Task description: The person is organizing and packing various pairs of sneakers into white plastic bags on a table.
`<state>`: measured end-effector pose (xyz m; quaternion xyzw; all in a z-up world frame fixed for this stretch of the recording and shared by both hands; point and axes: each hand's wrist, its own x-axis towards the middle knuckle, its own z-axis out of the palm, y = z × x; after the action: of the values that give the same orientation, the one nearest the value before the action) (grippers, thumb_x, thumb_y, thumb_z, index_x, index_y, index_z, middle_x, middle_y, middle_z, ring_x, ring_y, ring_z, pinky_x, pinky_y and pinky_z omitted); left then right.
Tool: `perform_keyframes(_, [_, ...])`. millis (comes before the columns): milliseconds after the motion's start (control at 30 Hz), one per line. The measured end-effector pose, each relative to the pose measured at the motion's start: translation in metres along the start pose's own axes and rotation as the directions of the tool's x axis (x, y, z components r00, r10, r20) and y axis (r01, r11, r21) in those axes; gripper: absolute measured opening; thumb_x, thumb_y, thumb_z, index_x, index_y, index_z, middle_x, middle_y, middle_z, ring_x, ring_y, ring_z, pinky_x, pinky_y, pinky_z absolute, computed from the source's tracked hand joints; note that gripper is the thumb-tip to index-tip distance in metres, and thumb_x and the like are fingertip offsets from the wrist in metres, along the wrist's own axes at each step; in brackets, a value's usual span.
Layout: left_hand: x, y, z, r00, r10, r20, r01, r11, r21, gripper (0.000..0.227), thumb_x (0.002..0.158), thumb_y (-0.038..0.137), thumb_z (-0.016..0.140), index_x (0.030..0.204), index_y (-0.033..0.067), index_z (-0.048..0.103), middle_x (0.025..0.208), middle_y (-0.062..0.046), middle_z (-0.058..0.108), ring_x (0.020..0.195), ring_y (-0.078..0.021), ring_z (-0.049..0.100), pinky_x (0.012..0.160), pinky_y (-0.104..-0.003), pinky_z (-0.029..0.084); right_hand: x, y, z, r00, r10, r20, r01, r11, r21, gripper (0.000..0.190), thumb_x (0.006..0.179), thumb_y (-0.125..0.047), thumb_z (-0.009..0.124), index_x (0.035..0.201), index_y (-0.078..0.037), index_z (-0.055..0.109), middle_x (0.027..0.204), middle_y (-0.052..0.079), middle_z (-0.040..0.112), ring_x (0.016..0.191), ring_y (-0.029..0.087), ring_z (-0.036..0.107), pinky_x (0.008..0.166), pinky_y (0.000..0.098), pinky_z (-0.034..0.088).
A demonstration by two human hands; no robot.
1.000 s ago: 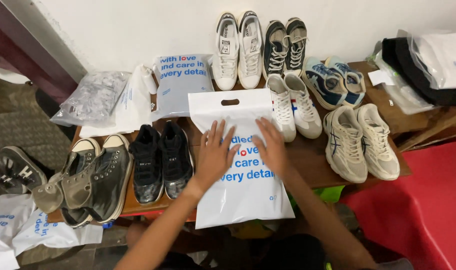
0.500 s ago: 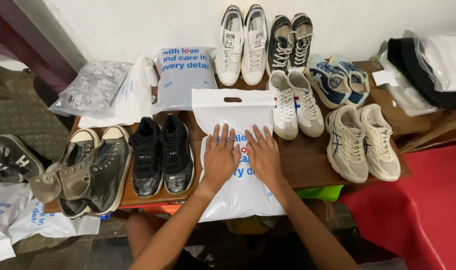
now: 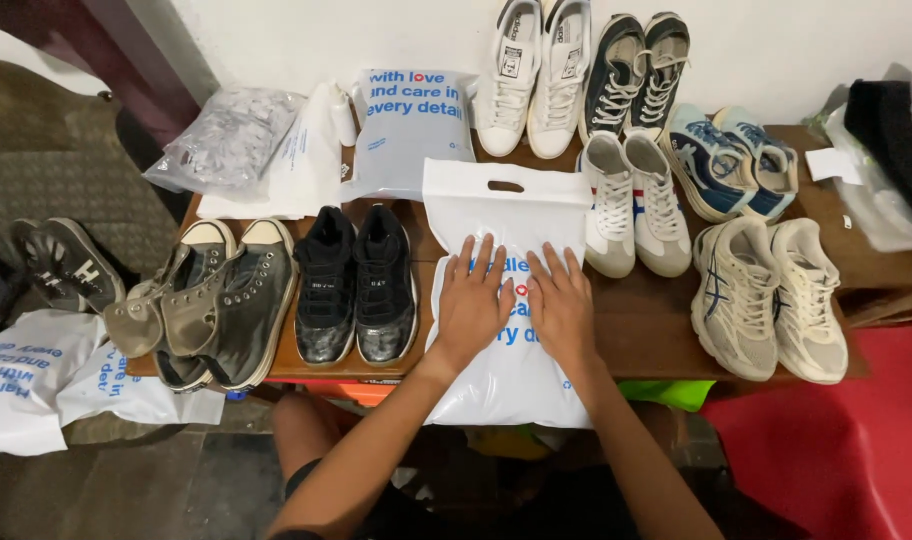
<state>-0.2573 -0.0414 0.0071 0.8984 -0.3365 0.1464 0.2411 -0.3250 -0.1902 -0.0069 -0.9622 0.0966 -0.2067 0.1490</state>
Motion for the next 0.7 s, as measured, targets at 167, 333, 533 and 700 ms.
perform_keyframes(167, [0.002, 0.002, -0.006, 0.999, -0.025, 0.047, 0.025, 1.0, -0.003, 0.054, 0.105, 0.038, 0.038, 0.148, 0.012, 0.057, 0.156, -0.019, 0.048, 0.152, -0.0392, 0.032, 0.12, -0.055, 0.025, 0.0, 0.0, -0.001, 1.0, 0.01, -0.001, -0.01, 1.0, 0.002, 0.049, 0.112, -0.039, 0.032, 0.15, -0.02, 0.056, 0.157, 0.011, 0.049, 0.15, 0.037, 0.035, 0.118, 0.0519, 0.033])
perform_keyframes(333, [0.011, -0.006, -0.022, 0.997, -0.064, 0.044, 0.074, 0.949, -0.306, 0.047, 0.103, 0.03, 0.056, 0.145, 0.0076, 0.059, 0.152, -0.028, 0.048, 0.144, -0.0454, 0.042, 0.116, -0.059, 0.034, 0.001, -0.001, -0.008, 1.0, 0.021, -0.01, -0.019, 0.988, 0.154, 0.05, 0.111, -0.035, 0.04, 0.157, -0.016, 0.045, 0.161, 0.016, 0.042, 0.149, 0.041, 0.034, 0.115, 0.0593, 0.036])
perform_keyframes(533, [0.044, -0.117, -0.087, 0.904, -0.255, -0.344, 0.35, 0.903, 0.25, 0.041, 0.091, 0.045, 0.073, 0.1, 0.0051, 0.068, 0.088, -0.015, 0.066, 0.082, -0.0347, 0.067, 0.066, -0.046, 0.052, -0.056, 0.032, -0.019, 0.907, 0.403, 0.125, -0.408, 0.763, 0.501, 0.078, 0.101, -0.058, 0.05, 0.164, -0.02, 0.024, 0.168, 0.02, 0.021, 0.153, 0.044, 0.023, 0.119, 0.0653, 0.027])
perform_keyframes(700, [0.065, -0.202, -0.078, 0.82, -0.548, 0.168, 0.462, 0.805, 0.372, 0.067, 0.095, 0.065, 0.059, 0.1, 0.0004, 0.076, 0.095, -0.023, 0.075, 0.099, -0.0451, 0.071, 0.096, -0.059, 0.041, -0.07, 0.022, -0.035, 0.836, 0.427, 0.345, -0.545, 0.565, 0.62, 0.09, 0.097, -0.06, 0.052, 0.165, -0.012, 0.018, 0.161, 0.027, 0.032, 0.148, 0.048, 0.032, 0.117, 0.0653, 0.029])
